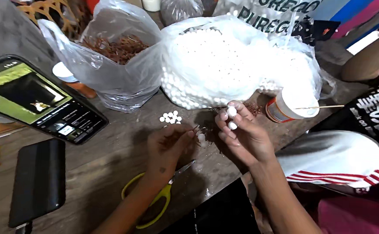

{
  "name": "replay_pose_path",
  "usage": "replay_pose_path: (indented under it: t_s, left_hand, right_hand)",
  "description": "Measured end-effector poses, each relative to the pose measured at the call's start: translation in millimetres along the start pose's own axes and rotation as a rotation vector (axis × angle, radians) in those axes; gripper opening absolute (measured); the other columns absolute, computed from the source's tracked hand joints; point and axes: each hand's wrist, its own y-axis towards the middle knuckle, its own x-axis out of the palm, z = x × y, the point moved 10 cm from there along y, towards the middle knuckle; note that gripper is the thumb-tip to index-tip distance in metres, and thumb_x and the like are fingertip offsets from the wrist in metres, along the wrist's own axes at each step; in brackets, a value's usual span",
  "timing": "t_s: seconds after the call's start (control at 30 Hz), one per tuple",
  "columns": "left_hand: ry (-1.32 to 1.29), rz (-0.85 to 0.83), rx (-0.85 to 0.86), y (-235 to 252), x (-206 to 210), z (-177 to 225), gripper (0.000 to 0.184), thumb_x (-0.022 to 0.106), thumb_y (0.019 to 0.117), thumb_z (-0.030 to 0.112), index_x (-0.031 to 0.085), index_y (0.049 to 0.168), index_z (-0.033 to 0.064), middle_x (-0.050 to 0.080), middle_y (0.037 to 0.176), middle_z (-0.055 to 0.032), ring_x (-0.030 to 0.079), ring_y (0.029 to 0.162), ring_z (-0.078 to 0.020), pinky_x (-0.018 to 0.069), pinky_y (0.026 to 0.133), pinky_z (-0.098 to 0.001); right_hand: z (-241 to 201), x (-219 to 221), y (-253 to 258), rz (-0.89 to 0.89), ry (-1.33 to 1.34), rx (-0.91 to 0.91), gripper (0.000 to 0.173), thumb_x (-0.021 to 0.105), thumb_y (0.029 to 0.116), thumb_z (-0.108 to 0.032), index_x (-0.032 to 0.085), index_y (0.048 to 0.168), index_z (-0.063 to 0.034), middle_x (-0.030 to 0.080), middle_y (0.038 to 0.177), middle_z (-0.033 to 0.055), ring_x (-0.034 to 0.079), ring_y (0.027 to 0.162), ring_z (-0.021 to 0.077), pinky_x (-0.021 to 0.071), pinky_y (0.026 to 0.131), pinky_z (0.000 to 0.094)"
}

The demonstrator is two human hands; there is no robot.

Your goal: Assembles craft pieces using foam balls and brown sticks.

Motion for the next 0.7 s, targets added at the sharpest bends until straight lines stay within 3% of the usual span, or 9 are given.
replay_pose_path:
  t_s: [0.17,0.3,0.4,0.7]
  left_hand:
    - [0.009,-0.003,0.003,-1,-2,3,0.015,0.060,0.0977,0.001,0.074,0.097,0.0085,0.074,0.085,0.0067,0.068,0.072,-0.0019,0.0583,0.068,-0.0193]
    - [-0.051,-0.015,0.014,-1,-3,3,0.015,0.059,0.0976,-0.002,0.073,0.098,0.0051,0.074,0.084,0.0045,0.067,0.071,-0.0018,0.0572,0.066,-0.0184]
    - [-0.064,-0.016,0.022,-2,-2,5,0.013,0.061,0.0965,-0.003,0.072,0.097,0.0038,0.072,0.082,0.0052,0.067,0.070,-0.0014,0.0574,0.066,-0.0179]
    - [-0.057,-0.036,0.057,-4,-2,7,0.010,0.064,0.0955,-0.001,0.073,0.097,0.0038,0.072,0.083,0.0052,0.066,0.071,-0.0005,0.0571,0.066,-0.0171]
  right_hand:
    - [15,-1,-6,0.076,0.023,0.065,0.017,0.059,0.1017,-0.014,0.070,0.114,-0.0102,0.068,0.089,0.0014,0.061,0.063,0.0025,0.0487,0.052,0.0132]
    - [-1,-2,-7,0.099,-0.567,-0.074,0.018,0.059,0.1016,-0.009,0.073,0.113,-0.0094,0.070,0.086,-0.0011,0.056,0.057,-0.0009,0.0483,0.051,0.0138]
    - [-6,1,-8,0.048,-0.791,-0.095,0.017,0.063,0.1001,-0.011,0.074,0.114,-0.0100,0.071,0.086,-0.0031,0.058,0.060,-0.0006,0.0499,0.053,0.0150]
    - [-9,3,-13,0.021,-0.871,-0.104,0.018,0.067,0.0969,-0.010,0.077,0.112,-0.0114,0.074,0.092,-0.0049,0.060,0.064,-0.0021,0.0513,0.057,0.0143]
